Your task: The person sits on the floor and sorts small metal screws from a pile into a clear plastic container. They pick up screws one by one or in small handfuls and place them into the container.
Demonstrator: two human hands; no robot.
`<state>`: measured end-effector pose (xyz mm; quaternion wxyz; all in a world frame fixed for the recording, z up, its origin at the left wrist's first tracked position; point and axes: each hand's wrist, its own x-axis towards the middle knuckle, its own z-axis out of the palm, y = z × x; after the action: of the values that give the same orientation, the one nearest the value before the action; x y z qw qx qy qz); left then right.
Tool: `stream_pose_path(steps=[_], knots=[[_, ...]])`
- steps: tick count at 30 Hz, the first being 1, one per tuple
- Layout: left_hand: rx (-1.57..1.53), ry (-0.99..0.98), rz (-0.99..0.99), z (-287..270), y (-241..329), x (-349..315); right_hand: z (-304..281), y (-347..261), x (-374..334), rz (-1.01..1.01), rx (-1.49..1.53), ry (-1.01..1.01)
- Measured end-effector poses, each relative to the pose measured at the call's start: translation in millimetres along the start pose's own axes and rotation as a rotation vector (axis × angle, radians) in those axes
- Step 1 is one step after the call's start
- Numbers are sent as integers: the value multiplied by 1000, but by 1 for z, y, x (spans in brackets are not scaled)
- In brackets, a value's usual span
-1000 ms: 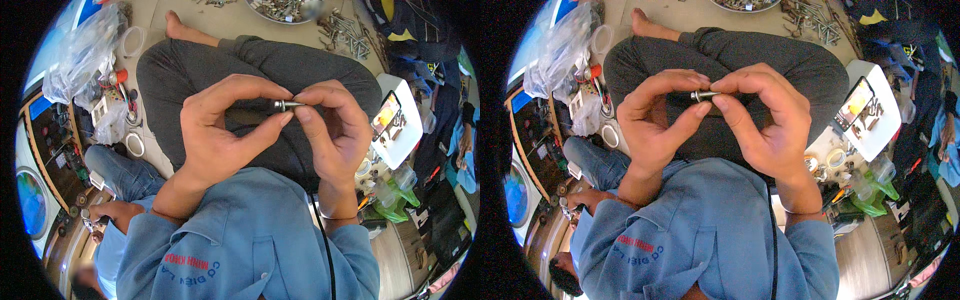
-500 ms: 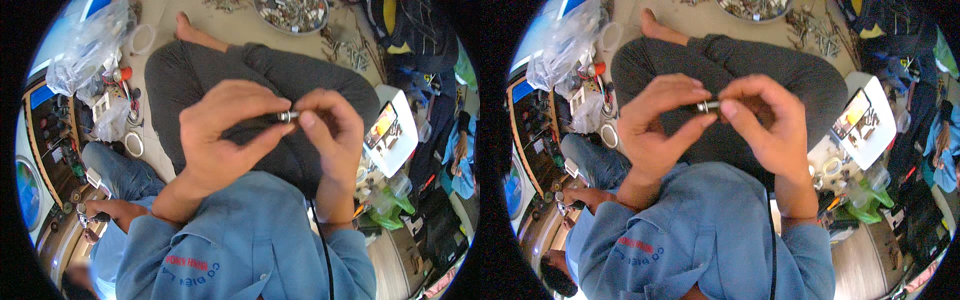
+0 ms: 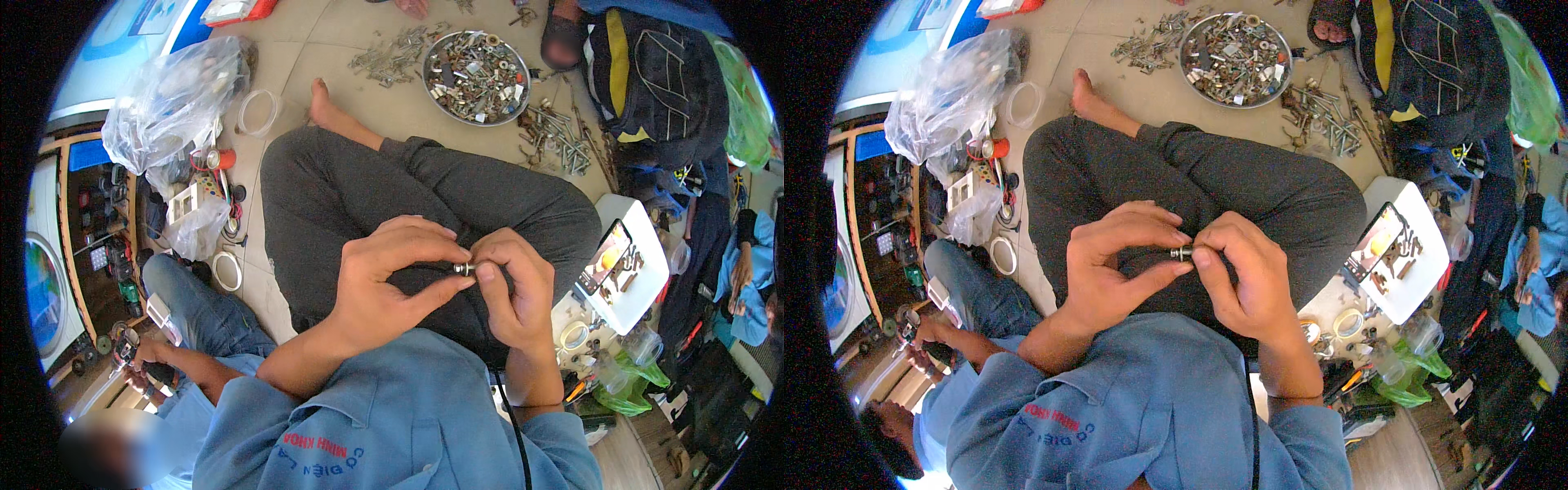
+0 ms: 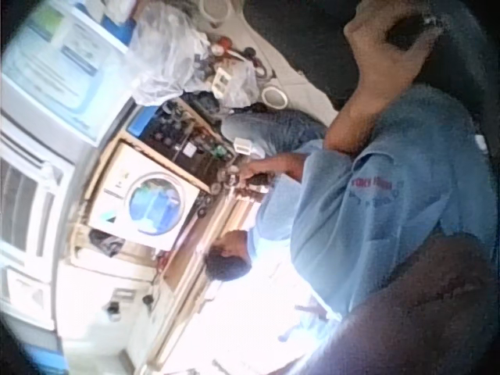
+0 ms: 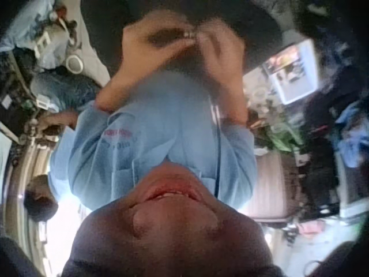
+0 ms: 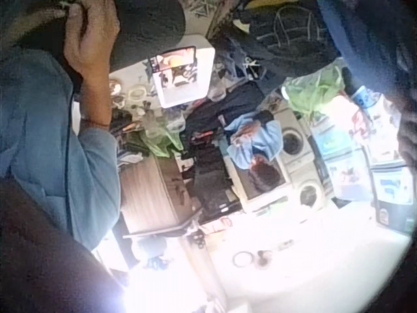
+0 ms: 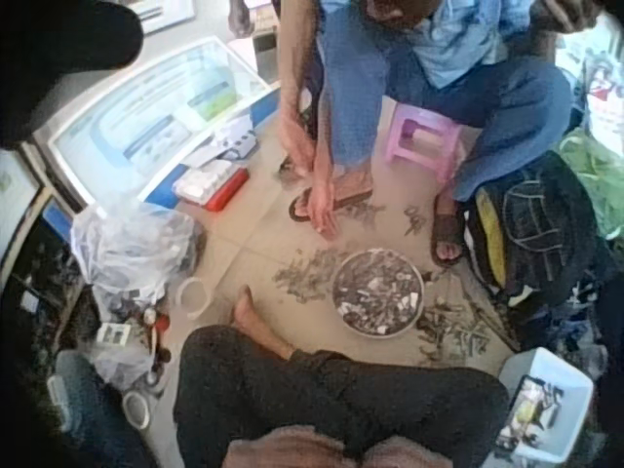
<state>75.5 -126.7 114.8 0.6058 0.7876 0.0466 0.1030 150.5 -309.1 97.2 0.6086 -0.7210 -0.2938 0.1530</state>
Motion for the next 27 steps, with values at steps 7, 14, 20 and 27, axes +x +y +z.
stream_pose_path(steps=[7,14,20,27], knots=[[-3,-10,12,0,-4,2,-6,1,1,-6,4,-37],[23,-37,28,6,-2,9,-11,0,6,-36,-22,26],[69,-38,18,15,-1,19,-38,5,7,28,-166,79],[150,168,-148,-18,-25,13,-112,58,56,212,-745,363]])
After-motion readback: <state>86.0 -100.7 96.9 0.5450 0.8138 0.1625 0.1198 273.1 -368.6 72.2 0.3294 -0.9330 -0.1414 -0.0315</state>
